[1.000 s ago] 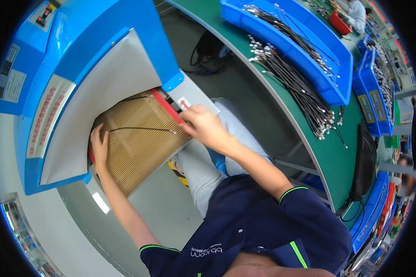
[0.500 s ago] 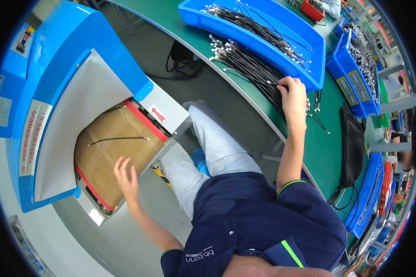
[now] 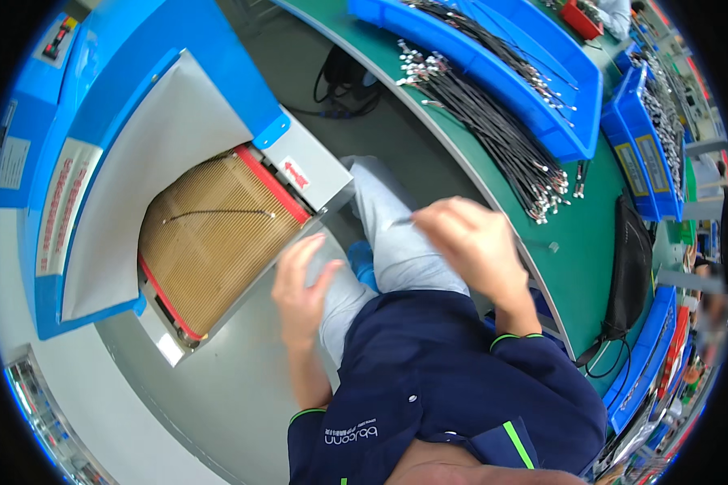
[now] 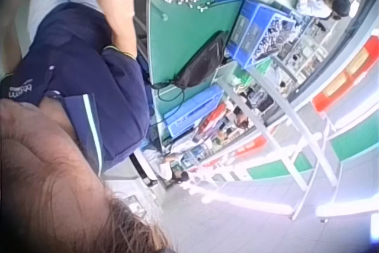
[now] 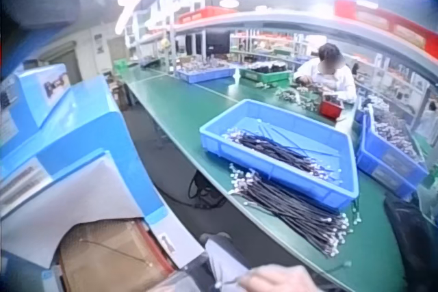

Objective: Manually assemble and test electrical wires and connectors at a factory workbench.

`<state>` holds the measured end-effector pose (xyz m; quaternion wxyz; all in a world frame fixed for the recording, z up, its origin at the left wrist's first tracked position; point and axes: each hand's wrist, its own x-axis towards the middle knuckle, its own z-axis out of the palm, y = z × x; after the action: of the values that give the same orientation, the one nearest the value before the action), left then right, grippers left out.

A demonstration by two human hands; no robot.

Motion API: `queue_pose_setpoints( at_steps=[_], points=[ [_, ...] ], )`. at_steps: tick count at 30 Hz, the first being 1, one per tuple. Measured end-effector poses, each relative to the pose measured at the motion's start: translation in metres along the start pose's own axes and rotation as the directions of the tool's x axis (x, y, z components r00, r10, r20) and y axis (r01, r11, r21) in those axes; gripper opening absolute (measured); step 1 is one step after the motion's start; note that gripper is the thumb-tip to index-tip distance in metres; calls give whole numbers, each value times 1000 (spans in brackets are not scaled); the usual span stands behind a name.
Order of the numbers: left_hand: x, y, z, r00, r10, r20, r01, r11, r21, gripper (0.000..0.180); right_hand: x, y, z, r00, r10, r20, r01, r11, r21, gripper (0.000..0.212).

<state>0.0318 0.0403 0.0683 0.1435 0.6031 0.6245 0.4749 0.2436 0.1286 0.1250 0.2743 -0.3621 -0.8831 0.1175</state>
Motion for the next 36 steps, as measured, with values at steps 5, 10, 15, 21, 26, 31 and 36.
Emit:
queue_pose_setpoints(
  at_steps=[5,10,15,21,26,31,36],
  points=[
    [-4,13,4,993,75,95,-78,997,28,33,1,-27,31,991,-38,129,0,959,282,12],
    [-8,9,-6,991,112,74,-121,984,133,18,5,-24,40,982,-105,158,50,947,317,12],
    [-12,-10,-11,994,95,51,-101,987,122,19,3,-5,44,981,-113,156,65,957,284,10],
    [-14,-11,-8,997,45,70,-52,993,104,18,3,-2,47,979,-166,118,128,952,277,9],
    [-14,-12,-7,991,125,45,-130,984,122,19,4,-2,49,978,-165,132,122,951,284,9],
    [-16,-15,-8,975,224,9,-223,967,120,24,3,-1,48,976,-172,131,121,937,327,11],
    [-16,-14,-9,969,248,-7,-246,964,105,25,4,0,49,971,-206,121,142,905,401,12]
  ],
)
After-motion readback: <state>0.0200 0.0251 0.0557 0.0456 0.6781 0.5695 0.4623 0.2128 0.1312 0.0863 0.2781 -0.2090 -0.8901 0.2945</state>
